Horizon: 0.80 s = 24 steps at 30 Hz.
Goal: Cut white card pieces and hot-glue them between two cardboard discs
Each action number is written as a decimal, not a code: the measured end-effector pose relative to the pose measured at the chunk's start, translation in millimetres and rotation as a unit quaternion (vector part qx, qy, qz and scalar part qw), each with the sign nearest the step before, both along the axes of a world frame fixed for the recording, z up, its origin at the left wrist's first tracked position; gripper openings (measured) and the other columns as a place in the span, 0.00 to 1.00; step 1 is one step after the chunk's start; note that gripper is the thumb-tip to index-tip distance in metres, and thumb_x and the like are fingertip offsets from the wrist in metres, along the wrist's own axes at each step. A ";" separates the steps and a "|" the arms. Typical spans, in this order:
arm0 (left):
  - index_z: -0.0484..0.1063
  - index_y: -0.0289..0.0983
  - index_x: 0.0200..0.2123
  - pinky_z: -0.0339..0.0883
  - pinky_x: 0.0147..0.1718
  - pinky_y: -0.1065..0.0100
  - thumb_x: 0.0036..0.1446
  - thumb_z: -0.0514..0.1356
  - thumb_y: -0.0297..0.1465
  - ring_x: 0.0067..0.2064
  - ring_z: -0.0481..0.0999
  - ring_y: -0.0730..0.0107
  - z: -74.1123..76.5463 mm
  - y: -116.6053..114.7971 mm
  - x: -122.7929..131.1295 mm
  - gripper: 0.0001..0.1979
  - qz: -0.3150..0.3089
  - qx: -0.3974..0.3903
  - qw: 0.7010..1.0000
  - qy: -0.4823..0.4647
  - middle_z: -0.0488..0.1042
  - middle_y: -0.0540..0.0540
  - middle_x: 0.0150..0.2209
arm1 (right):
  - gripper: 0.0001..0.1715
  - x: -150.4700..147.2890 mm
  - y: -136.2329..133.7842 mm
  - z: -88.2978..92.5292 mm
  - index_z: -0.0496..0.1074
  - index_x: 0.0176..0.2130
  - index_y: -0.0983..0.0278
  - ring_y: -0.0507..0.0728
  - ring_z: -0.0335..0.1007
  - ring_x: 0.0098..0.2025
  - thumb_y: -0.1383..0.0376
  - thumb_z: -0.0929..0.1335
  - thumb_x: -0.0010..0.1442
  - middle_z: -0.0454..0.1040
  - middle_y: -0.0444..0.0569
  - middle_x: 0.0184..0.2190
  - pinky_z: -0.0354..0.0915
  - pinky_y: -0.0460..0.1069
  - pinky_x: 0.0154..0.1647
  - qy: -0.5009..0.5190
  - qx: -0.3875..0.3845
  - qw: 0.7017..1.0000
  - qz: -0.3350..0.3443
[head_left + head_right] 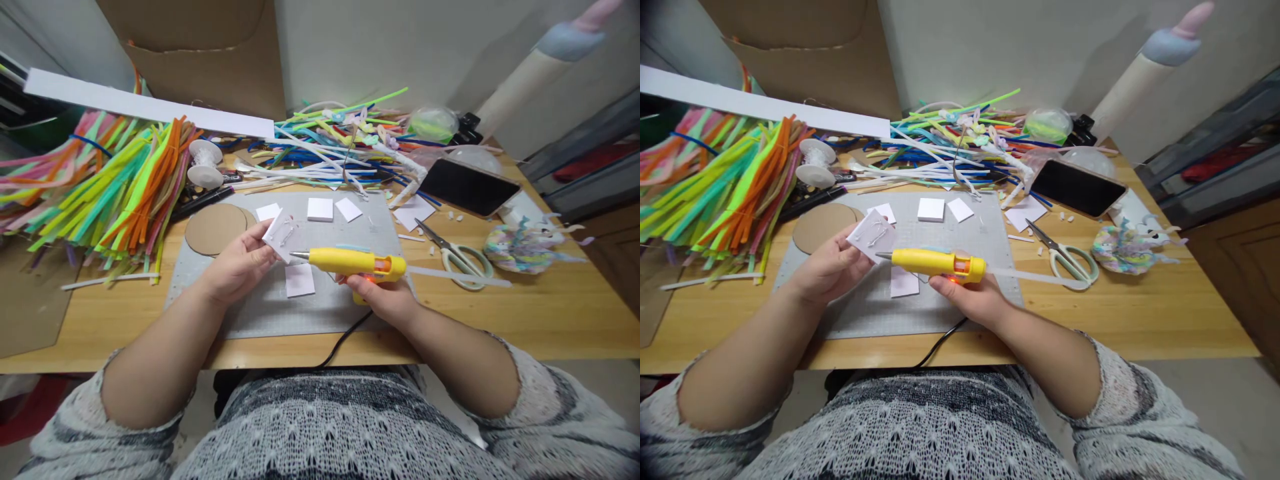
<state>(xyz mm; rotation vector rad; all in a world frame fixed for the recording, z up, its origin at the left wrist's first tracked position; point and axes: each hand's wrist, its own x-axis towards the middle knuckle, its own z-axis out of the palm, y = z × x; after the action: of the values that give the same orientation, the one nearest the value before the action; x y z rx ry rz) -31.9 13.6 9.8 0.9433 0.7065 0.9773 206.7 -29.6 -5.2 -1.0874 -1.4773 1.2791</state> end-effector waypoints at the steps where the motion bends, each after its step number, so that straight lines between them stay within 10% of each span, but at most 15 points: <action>1: 0.72 0.39 0.50 0.66 0.46 0.65 0.44 0.70 0.35 0.45 0.74 0.64 -0.2 0.0 0.1 0.27 -0.002 0.000 1.000 -0.002 0.75 0.44 0.45 | 0.16 -0.6 -0.4 0.3 0.73 0.34 0.60 0.55 0.71 0.34 0.51 0.71 0.52 0.74 0.46 0.30 0.71 0.54 0.40 -0.002 -0.006 1.000 0.010; 24: 0.72 0.38 0.50 0.65 0.47 0.66 0.45 0.69 0.37 0.49 0.73 0.60 3.1 -2.1 1.4 0.26 -0.024 0.018 1.000 -0.011 0.74 0.42 0.49 | 0.18 -7.1 5.1 4.8 0.75 0.37 0.60 0.59 0.74 0.38 0.53 0.71 0.49 0.78 0.48 0.34 0.71 0.56 0.43 -0.047 -0.018 0.991 -0.120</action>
<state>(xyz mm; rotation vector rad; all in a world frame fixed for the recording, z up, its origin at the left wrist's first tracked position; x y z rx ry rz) -30.5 11.4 13.0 0.9751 0.6477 0.9599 199.6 -24.5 -0.4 -1.3217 -1.3487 1.1009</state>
